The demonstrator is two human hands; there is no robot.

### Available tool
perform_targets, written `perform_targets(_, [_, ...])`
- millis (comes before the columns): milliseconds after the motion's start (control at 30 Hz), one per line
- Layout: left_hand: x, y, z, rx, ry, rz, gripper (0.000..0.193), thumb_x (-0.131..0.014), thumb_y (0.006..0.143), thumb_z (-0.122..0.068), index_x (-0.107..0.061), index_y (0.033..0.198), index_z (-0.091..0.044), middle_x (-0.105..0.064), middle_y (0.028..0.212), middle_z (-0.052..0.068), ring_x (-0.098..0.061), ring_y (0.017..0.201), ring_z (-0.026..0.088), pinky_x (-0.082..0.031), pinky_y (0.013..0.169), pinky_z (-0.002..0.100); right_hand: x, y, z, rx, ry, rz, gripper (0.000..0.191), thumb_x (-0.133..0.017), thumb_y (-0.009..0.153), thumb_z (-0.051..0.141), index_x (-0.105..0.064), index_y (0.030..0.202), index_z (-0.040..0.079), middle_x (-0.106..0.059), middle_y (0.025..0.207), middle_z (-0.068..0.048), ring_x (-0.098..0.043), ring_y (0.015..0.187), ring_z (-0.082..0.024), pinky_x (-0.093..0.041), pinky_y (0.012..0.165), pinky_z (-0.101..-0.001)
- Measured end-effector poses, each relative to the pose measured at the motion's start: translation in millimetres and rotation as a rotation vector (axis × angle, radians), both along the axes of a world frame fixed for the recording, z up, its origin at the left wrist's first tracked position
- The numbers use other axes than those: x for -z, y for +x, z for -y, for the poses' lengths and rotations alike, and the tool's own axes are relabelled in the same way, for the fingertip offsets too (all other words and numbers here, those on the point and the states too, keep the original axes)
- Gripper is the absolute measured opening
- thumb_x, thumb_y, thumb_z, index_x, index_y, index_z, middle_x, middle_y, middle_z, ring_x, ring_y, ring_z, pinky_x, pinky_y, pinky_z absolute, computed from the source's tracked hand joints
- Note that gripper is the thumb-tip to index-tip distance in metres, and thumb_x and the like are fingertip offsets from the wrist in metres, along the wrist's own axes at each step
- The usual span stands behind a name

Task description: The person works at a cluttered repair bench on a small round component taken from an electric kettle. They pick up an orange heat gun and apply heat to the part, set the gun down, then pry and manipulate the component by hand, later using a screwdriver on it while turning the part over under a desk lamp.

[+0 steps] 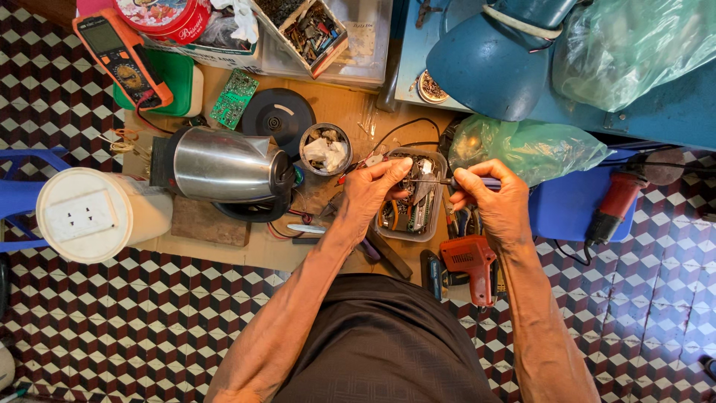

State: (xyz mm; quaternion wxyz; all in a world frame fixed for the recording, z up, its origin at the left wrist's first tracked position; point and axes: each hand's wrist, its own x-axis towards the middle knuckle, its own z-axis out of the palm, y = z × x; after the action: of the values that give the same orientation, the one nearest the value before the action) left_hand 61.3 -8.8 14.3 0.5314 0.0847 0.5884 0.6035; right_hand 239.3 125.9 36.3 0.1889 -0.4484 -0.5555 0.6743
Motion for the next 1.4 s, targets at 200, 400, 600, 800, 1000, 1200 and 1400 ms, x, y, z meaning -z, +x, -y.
perform_targets(200, [3.8, 0.6, 3.1, 0.004, -0.004, 0.021, 0.044, -0.074, 0.091, -0.037, -0.077, 0.117, -0.002, -0.075, 0.101, 0.004, -0.069, 0.086, 0.010, -0.062, 0.073, 0.024, 4.2, -1.1, 7.8, 0.030, -0.008, 0.011, 0.015, -0.072, 0.097, 0.013, -0.068, 0.093, -0.001, -0.068, 0.076, -0.011, -0.066, 0.058, -0.014, -0.056, 0.047, -0.0266])
perform_targets(400, [3.2, -3.8, 4.2, 0.047, 0.046, 0.034, 0.045, -0.072, 0.093, -0.039, -0.077, 0.117, -0.002, -0.074, 0.102, 0.002, -0.066, 0.087, 0.007, -0.061, 0.075, 0.024, -7.1, -0.7, 11.7, -0.014, 0.004, 0.072, 0.017, -0.072, 0.095, 0.016, -0.069, 0.100, 0.001, -0.071, 0.082, -0.008, -0.069, 0.066, -0.013, -0.057, 0.057, -0.0259])
perform_targets(600, [4.0, -11.0, 12.1, 0.070, -0.038, 0.037, 0.052, -0.067, 0.092, -0.050, -0.076, 0.121, -0.008, -0.069, 0.091, -0.005, -0.061, 0.072, 0.006, -0.054, 0.065, 0.020, -36.5, 4.7, 21.0, -0.382, 0.482, 0.298, 0.024, -0.076, 0.092, 0.018, -0.073, 0.113, 0.007, -0.073, 0.093, -0.005, -0.069, 0.079, -0.014, -0.055, 0.071, -0.0278])
perform_targets(800, [19.2, -5.3, 14.6, -0.168, -0.112, 0.181, 0.047, -0.062, 0.093, -0.057, -0.072, 0.093, -0.011, -0.053, 0.067, -0.001, -0.050, 0.059, 0.009, -0.040, 0.051, 0.024, -47.5, -22.7, 45.9, -0.519, 0.894, 0.229, 0.027, -0.076, 0.090, 0.017, -0.071, 0.116, 0.010, -0.069, 0.093, -0.010, -0.069, 0.076, -0.026, -0.056, 0.065, -0.0340])
perform_targets(1000, [45.4, -6.5, 9.7, -0.371, 0.087, 0.461, 0.046, -0.053, 0.095, -0.054, -0.059, 0.083, -0.010, -0.064, 0.071, 0.007, -0.059, 0.068, 0.017, -0.048, 0.065, 0.029, -47.8, -56.0, 85.0, -0.505, 1.025, 0.335, 0.020, -0.075, 0.089, 0.018, -0.071, 0.107, 0.013, -0.063, 0.082, -0.010, -0.066, 0.066, -0.030, -0.054, 0.055, -0.0402])
perform_targets(1200, [68.1, -8.3, 9.3, -0.482, 0.145, 0.646, 0.035, -0.053, 0.100, -0.044, -0.056, 0.096, -0.010, -0.061, 0.074, 0.009, -0.055, 0.070, 0.022, -0.049, 0.069, 0.033, -40.6, -63.8, 87.8, -0.588, 1.112, 0.344, 0.020, -0.071, 0.091, 0.013, -0.063, 0.108, 0.007, -0.059, 0.083, -0.010, -0.066, 0.071, -0.028, -0.053, 0.057, -0.0408])
perform_targets(1400, [78.1, 1.0, 9.5, -0.608, 0.127, 0.694, 0.037, -0.049, 0.101, -0.045, -0.055, 0.097, -0.009, -0.057, 0.073, 0.009, -0.051, 0.067, 0.020, -0.046, 0.063, 0.033, -30.8, -59.5, 87.6, -0.602, 1.100, 0.271, 0.021, -0.070, 0.091, 0.012, -0.063, 0.110, 0.006, -0.059, 0.085, -0.010, -0.067, 0.076, -0.028, -0.054, 0.064, -0.0402])
